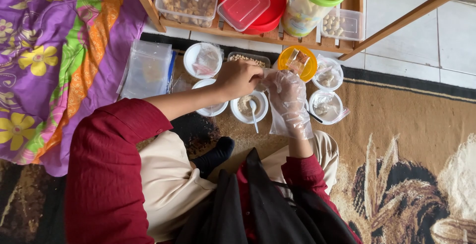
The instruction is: A person is manually portioning and packing small food items like peanuts and powders into small plastic bags.
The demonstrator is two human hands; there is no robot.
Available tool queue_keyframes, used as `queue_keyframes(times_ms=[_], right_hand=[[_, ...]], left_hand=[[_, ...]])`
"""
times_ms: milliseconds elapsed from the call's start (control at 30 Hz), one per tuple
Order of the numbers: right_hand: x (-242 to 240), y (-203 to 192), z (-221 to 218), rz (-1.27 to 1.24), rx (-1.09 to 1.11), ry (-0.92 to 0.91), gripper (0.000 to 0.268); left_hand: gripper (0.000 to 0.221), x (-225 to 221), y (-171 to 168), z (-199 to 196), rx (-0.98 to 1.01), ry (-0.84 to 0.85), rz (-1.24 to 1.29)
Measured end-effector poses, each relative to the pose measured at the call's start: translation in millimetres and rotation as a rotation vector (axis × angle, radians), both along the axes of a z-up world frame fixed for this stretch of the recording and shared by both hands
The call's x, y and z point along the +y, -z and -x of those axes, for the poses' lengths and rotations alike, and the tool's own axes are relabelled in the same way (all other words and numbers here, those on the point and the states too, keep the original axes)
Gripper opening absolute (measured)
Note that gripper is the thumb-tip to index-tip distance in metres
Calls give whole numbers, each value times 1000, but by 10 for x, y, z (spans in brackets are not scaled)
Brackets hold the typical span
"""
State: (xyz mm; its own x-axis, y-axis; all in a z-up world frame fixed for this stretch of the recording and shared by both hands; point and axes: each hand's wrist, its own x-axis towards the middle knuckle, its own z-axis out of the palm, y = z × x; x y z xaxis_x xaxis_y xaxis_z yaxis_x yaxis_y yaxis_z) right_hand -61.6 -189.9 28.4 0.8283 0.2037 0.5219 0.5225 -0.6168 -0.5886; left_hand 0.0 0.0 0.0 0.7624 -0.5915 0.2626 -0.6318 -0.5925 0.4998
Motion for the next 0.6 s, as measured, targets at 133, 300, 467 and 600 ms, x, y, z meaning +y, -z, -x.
queue_keyframes(times_ms=[133,300,467,600], right_hand=[[20,-50,-19,-2,-23,-13,16],[7,-75,22,23,-49,-28,15],[-3,-209,88,-46,129,-28,16],[-32,-62,98,-37,193,-11,16]], left_hand=[[8,26,-7,13,-11,-12,15],[6,52,40,66,-32,-24,35],[7,157,-29,158,-48,-33,92],[5,200,-149,302,1,-47,149]])
